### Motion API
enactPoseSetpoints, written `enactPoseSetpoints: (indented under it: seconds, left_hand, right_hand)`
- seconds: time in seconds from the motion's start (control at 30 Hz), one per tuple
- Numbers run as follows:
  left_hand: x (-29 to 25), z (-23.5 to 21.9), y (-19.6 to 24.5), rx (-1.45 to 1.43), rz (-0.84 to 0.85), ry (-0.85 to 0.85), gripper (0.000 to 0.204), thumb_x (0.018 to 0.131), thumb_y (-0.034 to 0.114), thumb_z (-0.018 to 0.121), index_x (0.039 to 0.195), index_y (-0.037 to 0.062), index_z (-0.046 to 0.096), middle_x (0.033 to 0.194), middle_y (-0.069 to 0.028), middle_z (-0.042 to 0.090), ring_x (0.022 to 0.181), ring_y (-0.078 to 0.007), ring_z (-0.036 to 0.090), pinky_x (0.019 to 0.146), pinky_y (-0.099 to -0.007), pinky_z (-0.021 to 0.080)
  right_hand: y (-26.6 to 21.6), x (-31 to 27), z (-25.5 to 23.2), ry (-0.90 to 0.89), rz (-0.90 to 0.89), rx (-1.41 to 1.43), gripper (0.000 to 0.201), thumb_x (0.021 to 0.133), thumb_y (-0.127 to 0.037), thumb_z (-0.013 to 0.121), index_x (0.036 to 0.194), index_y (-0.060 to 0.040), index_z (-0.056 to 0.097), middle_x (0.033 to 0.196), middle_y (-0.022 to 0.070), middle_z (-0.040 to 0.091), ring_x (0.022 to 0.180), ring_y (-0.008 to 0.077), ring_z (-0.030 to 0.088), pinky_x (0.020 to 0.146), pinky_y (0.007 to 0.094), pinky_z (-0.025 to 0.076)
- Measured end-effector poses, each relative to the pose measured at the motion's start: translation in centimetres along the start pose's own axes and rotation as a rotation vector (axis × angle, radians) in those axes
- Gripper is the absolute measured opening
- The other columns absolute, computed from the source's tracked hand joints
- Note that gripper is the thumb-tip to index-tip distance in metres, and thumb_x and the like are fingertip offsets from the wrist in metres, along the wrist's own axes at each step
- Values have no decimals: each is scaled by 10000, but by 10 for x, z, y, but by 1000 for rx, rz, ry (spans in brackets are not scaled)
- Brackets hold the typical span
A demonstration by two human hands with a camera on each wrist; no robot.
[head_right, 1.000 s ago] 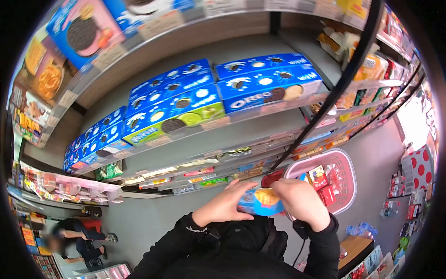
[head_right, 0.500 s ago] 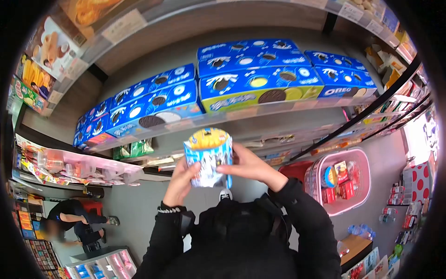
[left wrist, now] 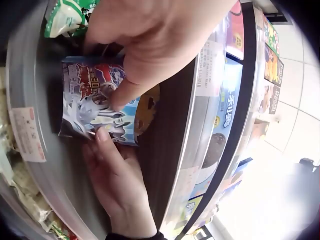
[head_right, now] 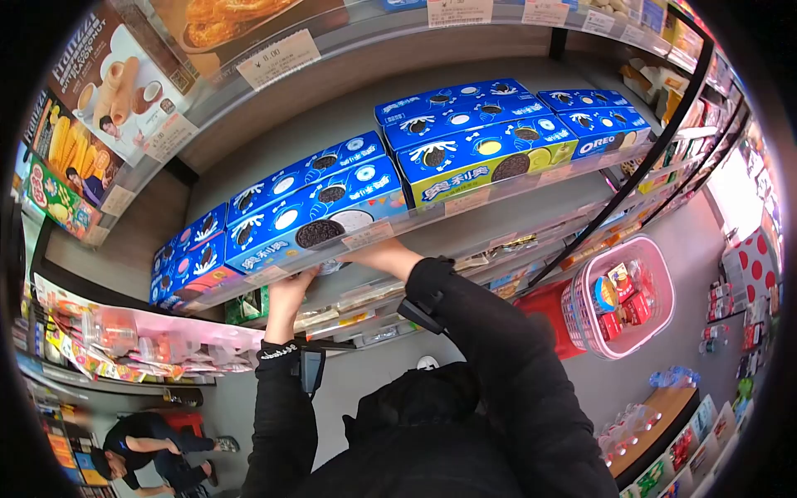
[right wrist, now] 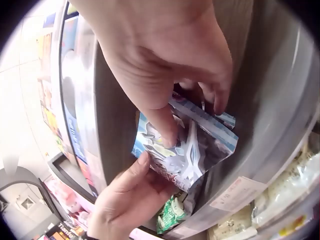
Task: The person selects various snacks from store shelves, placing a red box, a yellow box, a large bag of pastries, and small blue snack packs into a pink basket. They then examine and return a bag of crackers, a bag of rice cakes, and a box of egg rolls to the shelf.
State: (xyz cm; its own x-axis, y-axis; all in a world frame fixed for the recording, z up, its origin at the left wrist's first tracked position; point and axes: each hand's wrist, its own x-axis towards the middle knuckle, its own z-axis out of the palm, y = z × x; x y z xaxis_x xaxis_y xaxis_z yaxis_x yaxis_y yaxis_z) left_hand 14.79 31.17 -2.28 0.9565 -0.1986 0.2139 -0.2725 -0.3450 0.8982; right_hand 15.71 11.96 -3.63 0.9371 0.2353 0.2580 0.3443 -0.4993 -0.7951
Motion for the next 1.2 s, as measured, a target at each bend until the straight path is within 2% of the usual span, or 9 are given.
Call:
enactPoseSetpoints:
  seconds: [0.17, 0.23, 0.3, 0.4, 0.57, 0.63, 0.77, 0.93, 1.2]
  left_hand:
    - [15, -11, -30, 416, 167, 50, 279, 679, 111, 630, 935, 33, 552, 917, -89, 573, 855, -218, 531, 757, -319, 408]
    - [21, -17, -52, 669, 219, 49, 229, 752, 204, 476, 895, 51, 570, 918, -114, 576, 872, -295, 526, 776, -415, 385]
    - [23, -21, -54, 781, 93, -37, 215, 750, 181, 444, 873, 62, 572, 895, -124, 576, 855, -297, 528, 759, -417, 387]
    - [26, -22, -65, 562, 152, 145, 201, 744, 170, 462, 871, 63, 574, 895, -127, 577, 862, -301, 525, 761, -422, 386]
    - [10, -16, -29, 573, 188, 122, 223, 742, 139, 502, 937, 48, 560, 934, -122, 568, 907, -273, 518, 803, -387, 379]
    - [-7, -12, -17, -153, -34, 109, 356, 712, -29, 525, 1061, 7, 464, 1006, -100, 521, 918, -188, 483, 797, -295, 373]
    - [-57, 16, 18, -209, 22, 219, 543, 726, -57, 499, 1215, 12, 274, 1234, -123, 325, 1137, -217, 336, 940, -343, 266]
    - [-89, 60, 52, -197, -66, -60, 378, 781, -41, 432, 1151, -4, 362, 1183, -114, 398, 1095, -201, 394, 924, -314, 304]
    - [-92, 168, 75, -190, -146, -448, 242, 792, 26, 495, 1027, -21, 471, 972, -97, 534, 850, -141, 539, 753, -235, 422]
  right_hand:
    - [-6, 11, 12, 133, -101, -134, 311, 705, -308, 546, 914, -78, 554, 929, 112, 564, 873, 277, 524, 747, 363, 407]
    - [-12, 13, 13, 184, -130, -95, 267, 728, -271, 507, 897, -70, 552, 916, 121, 563, 852, 282, 526, 732, 364, 412]
    - [-9, 15, 16, 83, -68, -55, 284, 755, -277, 458, 921, -63, 543, 958, 130, 553, 892, 280, 514, 772, 369, 394]
    - [-9, 18, 21, 45, -7, -36, 333, 777, -300, 407, 971, -55, 522, 1036, 140, 525, 968, 280, 481, 845, 381, 348]
    - [-51, -6, -12, 118, 38, -202, 346, 751, -308, 452, 1006, -85, 522, 1039, 154, 517, 970, 288, 481, 835, 339, 371]
    - [-31, -15, -14, 85, -2, -161, 357, 738, -294, 488, 1032, -92, 511, 1041, 153, 514, 975, 290, 476, 839, 346, 367]
    - [-3, -53, -36, 87, -124, -75, 407, 665, -163, 620, 1040, -54, 503, 965, 150, 541, 924, 298, 504, 813, 348, 388]
    - [-7, -150, -124, -270, 195, 337, 330, 683, -105, 617, 963, 24, 499, 894, 130, 575, 819, 195, 562, 714, 291, 445]
    - [116, -328, -201, 317, 593, 287, 317, 695, -130, 622, 946, 36, 523, 809, 99, 588, 750, 150, 562, 680, 262, 448]
